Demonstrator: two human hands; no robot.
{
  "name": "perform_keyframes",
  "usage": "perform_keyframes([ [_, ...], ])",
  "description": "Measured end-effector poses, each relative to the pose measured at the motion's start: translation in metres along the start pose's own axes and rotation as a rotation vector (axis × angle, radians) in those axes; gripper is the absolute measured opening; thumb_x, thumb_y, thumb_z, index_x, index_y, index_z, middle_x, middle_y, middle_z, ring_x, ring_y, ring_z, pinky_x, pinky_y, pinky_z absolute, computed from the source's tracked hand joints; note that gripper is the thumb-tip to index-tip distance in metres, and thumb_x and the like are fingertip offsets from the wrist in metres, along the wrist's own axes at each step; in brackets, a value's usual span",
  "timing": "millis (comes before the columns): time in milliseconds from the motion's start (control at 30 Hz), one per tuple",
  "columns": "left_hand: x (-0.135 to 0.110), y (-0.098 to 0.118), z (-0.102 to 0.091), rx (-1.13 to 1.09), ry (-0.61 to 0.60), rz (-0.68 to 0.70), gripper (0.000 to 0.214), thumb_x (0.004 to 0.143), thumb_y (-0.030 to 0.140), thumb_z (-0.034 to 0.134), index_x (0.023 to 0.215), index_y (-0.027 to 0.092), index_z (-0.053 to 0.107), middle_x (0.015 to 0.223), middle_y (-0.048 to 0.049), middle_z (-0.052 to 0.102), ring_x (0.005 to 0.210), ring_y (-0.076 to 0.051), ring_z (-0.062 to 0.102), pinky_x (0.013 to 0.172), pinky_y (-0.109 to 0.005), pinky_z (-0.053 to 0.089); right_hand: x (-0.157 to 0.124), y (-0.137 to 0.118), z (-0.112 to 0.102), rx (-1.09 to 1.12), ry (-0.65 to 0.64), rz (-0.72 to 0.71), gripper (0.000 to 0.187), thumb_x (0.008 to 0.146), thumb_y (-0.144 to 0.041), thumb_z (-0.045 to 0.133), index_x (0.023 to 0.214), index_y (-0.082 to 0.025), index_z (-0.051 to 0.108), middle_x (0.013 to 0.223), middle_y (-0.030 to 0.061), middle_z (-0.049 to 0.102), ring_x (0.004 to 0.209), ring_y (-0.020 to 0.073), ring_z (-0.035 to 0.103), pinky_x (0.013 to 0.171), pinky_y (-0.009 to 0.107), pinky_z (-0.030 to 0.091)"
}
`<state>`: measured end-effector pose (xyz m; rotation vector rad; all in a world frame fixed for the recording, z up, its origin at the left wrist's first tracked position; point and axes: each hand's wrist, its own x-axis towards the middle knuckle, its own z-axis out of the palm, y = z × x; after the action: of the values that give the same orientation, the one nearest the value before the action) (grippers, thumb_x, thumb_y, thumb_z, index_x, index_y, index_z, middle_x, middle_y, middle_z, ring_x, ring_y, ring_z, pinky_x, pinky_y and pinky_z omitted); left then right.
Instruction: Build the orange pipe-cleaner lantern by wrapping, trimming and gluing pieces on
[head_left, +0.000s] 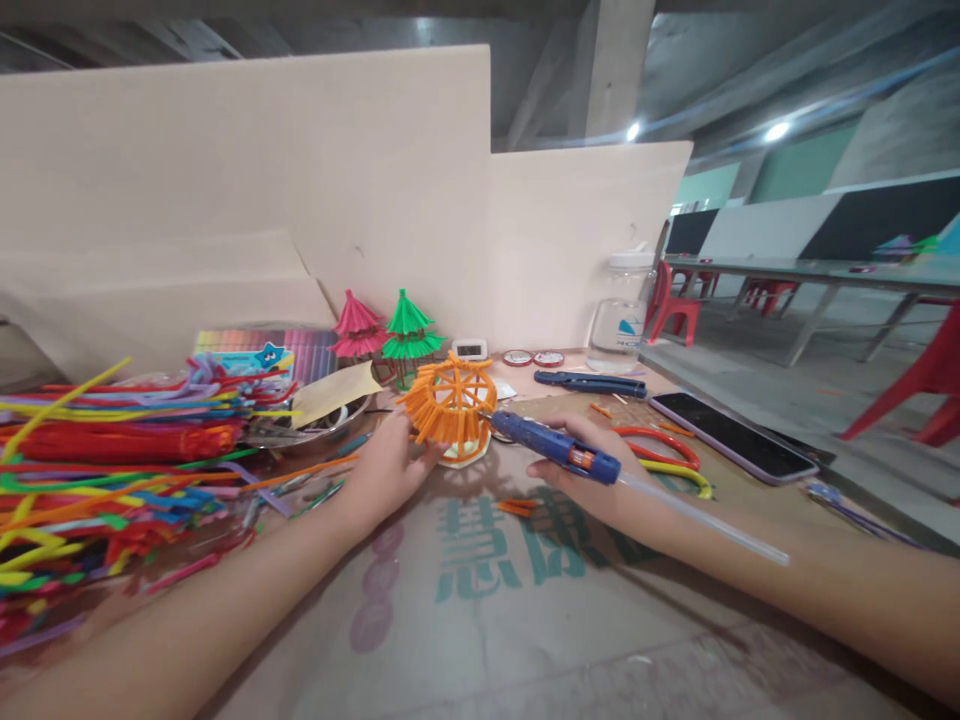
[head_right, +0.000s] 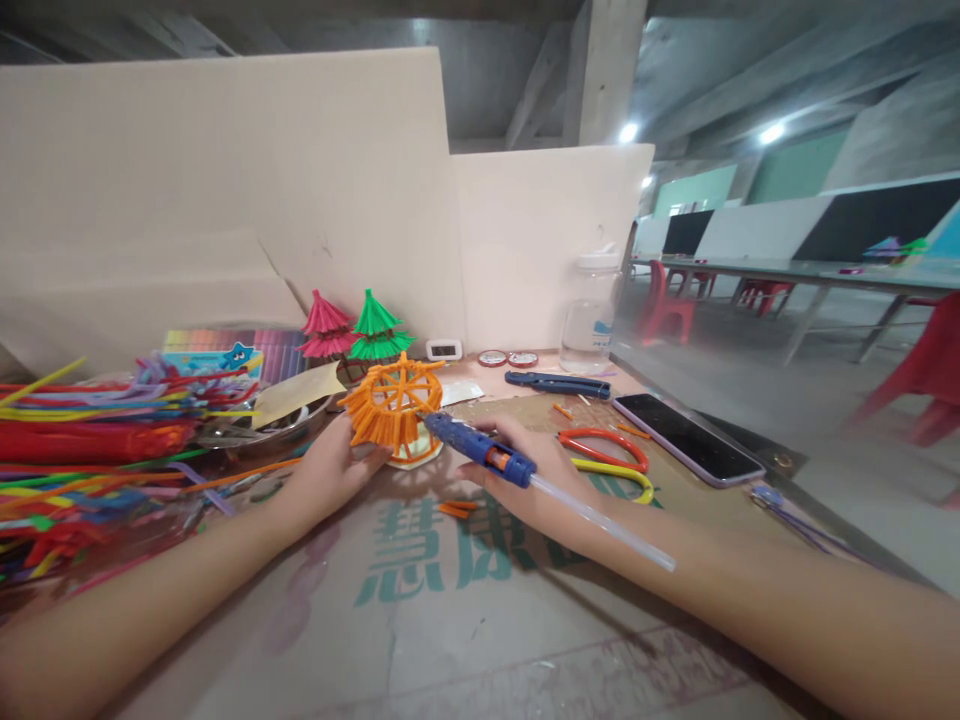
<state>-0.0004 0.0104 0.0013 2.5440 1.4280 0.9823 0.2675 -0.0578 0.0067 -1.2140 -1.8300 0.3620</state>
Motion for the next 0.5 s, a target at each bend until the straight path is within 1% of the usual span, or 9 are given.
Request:
perform_keyframes([
  [167,0.0006,0.0003,0.0008,-0.013,-0.005,-0.041,0.035,0.086,0.040,0.054,0.110,0.015,0.057,0.114,-0.0167,0.063,0.112,-0.034,0.058,0.096,-0.052,0.047,-0.0004,-0.0023,-0.0014,-0.012,-0.007,0.005,0.032,0.076,-0.033,0.070,0.106,-0.025,0.063,0.089,0.0019,0.074,0.078,0.0203,0.069,0.066,0.028,0.052],
  [333,-0.0001,-0.0002,-0.0001,-0.008,-0.013,-0.035,0.040,0.088,0.044,0.052,0.114,0.013,0.055,0.114,-0.0172,0.063,0.113,-0.034,0.058,0.096,-0.052,0.046,-0.0014,0.0001,-0.0011,-0.019,-0.013,0.033,0.035,0.076,-0.036,0.071,0.108,-0.025,0.063,0.091,0.0027,0.074,0.079,0.0207,0.069,0.066,0.028,0.051],
  [500,-0.0003,-0.0014,0.0002,-0.019,-0.003,-0.024,0.040,0.089,0.046,0.052,0.114,0.015,0.056,0.113,-0.0162,0.063,0.111,-0.033,0.059,0.096,-0.051,0.047,-0.0025,0.0045,-0.0011,-0.041,-0.021,0.002,0.036,0.078,-0.039,0.070,0.111,-0.026,0.063,0.089,0.0020,0.073,0.074,0.0200,0.069,0.064,0.028,0.050],
])
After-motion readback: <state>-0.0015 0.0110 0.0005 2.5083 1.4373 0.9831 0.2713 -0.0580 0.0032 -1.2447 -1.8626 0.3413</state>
